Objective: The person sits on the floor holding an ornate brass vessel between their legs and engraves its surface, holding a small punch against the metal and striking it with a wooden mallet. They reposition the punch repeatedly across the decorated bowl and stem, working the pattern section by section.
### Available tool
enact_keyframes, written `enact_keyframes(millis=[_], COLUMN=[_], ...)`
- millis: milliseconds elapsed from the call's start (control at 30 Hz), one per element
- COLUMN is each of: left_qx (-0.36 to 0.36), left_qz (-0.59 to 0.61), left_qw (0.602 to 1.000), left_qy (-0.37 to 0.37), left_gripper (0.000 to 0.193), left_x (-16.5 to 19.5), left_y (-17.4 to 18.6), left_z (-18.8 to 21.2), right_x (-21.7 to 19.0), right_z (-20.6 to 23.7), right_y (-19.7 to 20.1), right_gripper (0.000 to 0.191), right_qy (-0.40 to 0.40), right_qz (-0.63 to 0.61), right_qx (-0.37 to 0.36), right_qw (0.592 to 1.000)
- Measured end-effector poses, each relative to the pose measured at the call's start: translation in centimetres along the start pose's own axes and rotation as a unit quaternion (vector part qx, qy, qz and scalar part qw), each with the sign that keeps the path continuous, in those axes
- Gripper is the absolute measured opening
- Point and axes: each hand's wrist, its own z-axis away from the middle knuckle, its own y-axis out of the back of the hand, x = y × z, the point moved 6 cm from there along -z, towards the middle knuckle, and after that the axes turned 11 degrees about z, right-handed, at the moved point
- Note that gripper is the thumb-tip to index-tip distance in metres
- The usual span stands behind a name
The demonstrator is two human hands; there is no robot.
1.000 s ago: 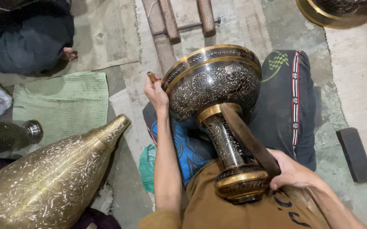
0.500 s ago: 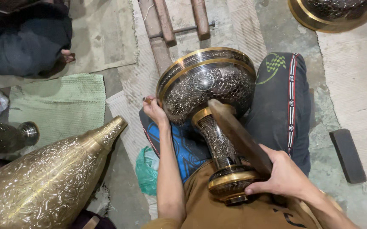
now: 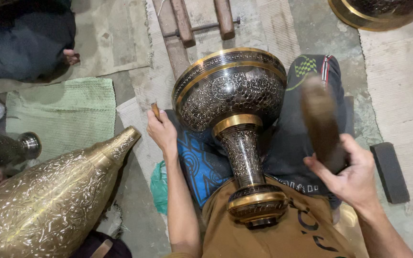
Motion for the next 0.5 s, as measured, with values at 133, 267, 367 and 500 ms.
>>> enact_keyframes(millis=[133, 267, 367, 500], left_qx=[-0.110, -0.236, -0.270, -0.240], left_qz=[0.091, 0.420, 0.447, 0.424], left_qw=[0.990, 0.875, 0.846, 0.873], left_qy=[0.007, 0.053, 0.103, 0.000], left_gripper=[0.013, 0.013, 0.018, 0.027], left_x=[0.9, 3.9, 5.3, 7.0], left_y=[-0.1, -2.5, -4.2, -4.8], left_z=[1.5, 4.5, 5.2, 5.6], right_x=[1.2, 3.4, 5.1, 3.9], right_z=[0.2, -0.9, -1.6, -3.4], right_y=[-1.7, -4.4, -4.5, -3.2], right_gripper=[0.028, 0.025, 0.028, 0.036], right_qy=[0.084, 0.063, -0.017, 0.027], right_qz=[-0.163, -0.099, -0.087, -0.095], right_qx=[0.081, -0.003, -0.059, -0.090], right_qw=[0.980, 0.993, 0.994, 0.991])
